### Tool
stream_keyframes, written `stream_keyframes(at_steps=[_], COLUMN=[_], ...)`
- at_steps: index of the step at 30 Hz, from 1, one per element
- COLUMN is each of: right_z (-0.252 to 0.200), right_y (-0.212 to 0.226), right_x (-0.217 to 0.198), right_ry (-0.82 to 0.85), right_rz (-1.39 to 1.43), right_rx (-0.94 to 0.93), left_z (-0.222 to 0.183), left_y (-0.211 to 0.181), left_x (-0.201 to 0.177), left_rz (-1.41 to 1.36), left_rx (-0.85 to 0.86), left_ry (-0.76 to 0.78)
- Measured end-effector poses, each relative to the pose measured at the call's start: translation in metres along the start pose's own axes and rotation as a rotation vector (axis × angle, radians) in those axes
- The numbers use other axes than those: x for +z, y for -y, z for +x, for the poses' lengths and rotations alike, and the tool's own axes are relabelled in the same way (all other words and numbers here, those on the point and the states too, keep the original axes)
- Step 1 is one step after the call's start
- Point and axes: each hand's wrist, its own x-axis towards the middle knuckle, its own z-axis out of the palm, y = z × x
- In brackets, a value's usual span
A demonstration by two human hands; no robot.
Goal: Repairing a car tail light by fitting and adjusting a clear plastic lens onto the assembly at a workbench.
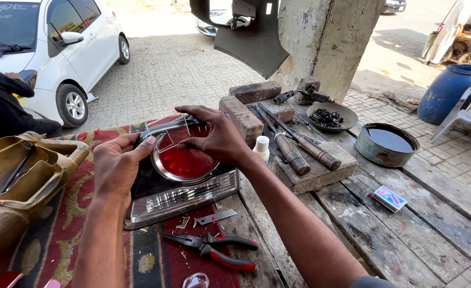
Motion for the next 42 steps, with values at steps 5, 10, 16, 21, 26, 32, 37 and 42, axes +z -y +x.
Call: stream_keyframes(at_steps=[5,10,16,21,26,32,37,42], right_z=[-0.001,0.001,-0.001,0.001,0.001,0.001,0.000,0.000], right_y=[0.001,0.006,0.018,0.019,0.016,0.022,0.020,0.018], right_x=[0.001,0.000,-0.004,-0.001,-0.001,-0.007,-0.017,-0.022], right_ry=[-0.005,-0.006,-0.005,-0.022,-0.024,-0.029,-0.049,-0.050], right_rz=[-0.005,-0.031,-0.118,-0.118,-0.105,-0.035,0.048,0.069], right_rx=[0.007,0.022,0.073,0.059,0.023,0.018,0.038,0.037], left_z=[0.001,0.000,-0.007,0.017,0.014,-0.010,-0.009,-0.007], left_y=[0.000,-0.001,-0.008,0.020,0.012,-0.025,-0.031,-0.032], left_x=[0.000,0.001,0.002,-0.011,-0.007,0.008,0.016,0.017], left_rz=[-0.007,-0.012,-0.031,-0.044,0.003,0.048,0.114,0.179], left_rx=[-0.010,-0.010,-0.024,-0.019,-0.004,0.009,0.034,0.062], left_ry=[-0.008,-0.026,-0.065,-0.056,-0.023,0.038,0.060,0.069])
